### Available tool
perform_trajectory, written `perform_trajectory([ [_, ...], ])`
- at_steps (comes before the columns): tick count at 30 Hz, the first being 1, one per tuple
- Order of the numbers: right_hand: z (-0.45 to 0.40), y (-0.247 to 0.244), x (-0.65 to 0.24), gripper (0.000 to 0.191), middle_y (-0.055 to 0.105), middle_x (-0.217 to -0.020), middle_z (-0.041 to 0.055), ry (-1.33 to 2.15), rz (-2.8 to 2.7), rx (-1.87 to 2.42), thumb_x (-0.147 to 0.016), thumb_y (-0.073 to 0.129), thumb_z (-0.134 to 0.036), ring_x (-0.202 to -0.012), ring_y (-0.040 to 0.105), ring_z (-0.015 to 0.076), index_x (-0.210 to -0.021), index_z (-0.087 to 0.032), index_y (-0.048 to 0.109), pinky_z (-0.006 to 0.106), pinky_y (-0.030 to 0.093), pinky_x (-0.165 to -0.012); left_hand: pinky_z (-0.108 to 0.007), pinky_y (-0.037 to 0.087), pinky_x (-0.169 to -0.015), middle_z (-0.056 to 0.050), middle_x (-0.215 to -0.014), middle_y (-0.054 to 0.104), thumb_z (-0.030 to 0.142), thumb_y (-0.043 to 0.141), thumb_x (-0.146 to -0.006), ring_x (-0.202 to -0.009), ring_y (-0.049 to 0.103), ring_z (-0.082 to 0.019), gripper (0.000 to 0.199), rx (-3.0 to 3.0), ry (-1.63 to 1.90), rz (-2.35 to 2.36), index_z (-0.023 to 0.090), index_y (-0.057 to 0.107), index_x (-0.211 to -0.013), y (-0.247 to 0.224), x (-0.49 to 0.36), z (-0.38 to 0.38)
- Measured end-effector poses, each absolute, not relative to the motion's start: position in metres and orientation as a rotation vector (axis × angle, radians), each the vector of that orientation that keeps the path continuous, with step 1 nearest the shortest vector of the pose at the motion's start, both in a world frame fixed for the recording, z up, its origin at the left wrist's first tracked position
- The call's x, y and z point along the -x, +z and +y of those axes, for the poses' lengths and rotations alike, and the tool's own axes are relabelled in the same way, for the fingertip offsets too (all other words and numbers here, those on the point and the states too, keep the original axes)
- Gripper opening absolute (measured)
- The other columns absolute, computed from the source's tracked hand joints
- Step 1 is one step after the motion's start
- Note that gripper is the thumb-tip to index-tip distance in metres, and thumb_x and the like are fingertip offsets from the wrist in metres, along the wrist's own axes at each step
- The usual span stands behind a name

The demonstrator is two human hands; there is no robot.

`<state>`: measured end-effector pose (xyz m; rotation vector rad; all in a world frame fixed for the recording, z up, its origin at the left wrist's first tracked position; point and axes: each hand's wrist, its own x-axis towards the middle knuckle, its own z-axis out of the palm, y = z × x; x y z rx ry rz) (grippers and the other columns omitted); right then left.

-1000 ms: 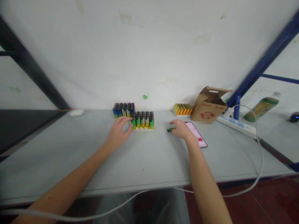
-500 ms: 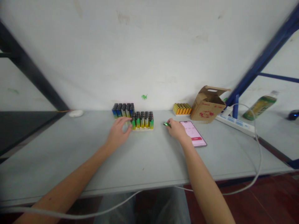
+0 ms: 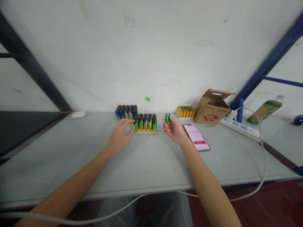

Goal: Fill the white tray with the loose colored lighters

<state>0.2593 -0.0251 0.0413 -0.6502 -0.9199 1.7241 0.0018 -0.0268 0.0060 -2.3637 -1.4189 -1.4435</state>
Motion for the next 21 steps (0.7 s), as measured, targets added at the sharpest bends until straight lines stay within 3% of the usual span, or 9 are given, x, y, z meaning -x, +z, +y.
perform_trajectory([
  [6, -0.033, 0.039, -0.244, 0.029, 0.035, -0.052, -0.0100, 1.945, -0.911, 0.500, -0.092, 0.049, -0.049, -0.035, 0.014, 0.0046, -0.082, -0.022, 0.047, 0.015, 0.015, -0.035, -0.037, 0.047, -0.098, -0.009, -0.108, 0.060, 0.020, 0.052, -0.088, -0.104, 0.058, -0.022, 0.022, 2.363, -1.432, -1.418, 0.017, 0.060, -0.108, 0.006, -0.002, -0.027],
  [11, -0.037, 0.038, -0.237, 0.033, 0.032, -0.051, -0.0101, 2.018, -0.978, 0.428, -0.091, 0.046, -0.050, -0.035, 0.014, 0.0049, -0.077, -0.021, 0.044, 0.017, 0.023, -0.038, -0.038, 0.047, -0.098, -0.009, -0.108, 0.060, 0.020, 0.052, -0.088, -0.104, 0.058, -0.022, 0.022, 2.371, -1.435, -1.423, 0.017, 0.060, -0.108, 0.006, -0.001, -0.027],
  [21, -0.040, 0.035, -0.233, 0.012, 0.035, -0.052, -0.0090, 2.053, -1.004, 0.417, -0.080, 0.050, -0.026, -0.035, 0.020, 0.0051, -0.076, -0.020, 0.041, 0.018, 0.026, -0.041, -0.041, 0.045, -0.101, -0.010, -0.113, 0.058, 0.022, 0.052, -0.088, -0.109, 0.056, -0.024, 0.021, 2.291, -1.440, -1.442, 0.018, 0.060, -0.107, 0.007, -0.003, -0.028],
])
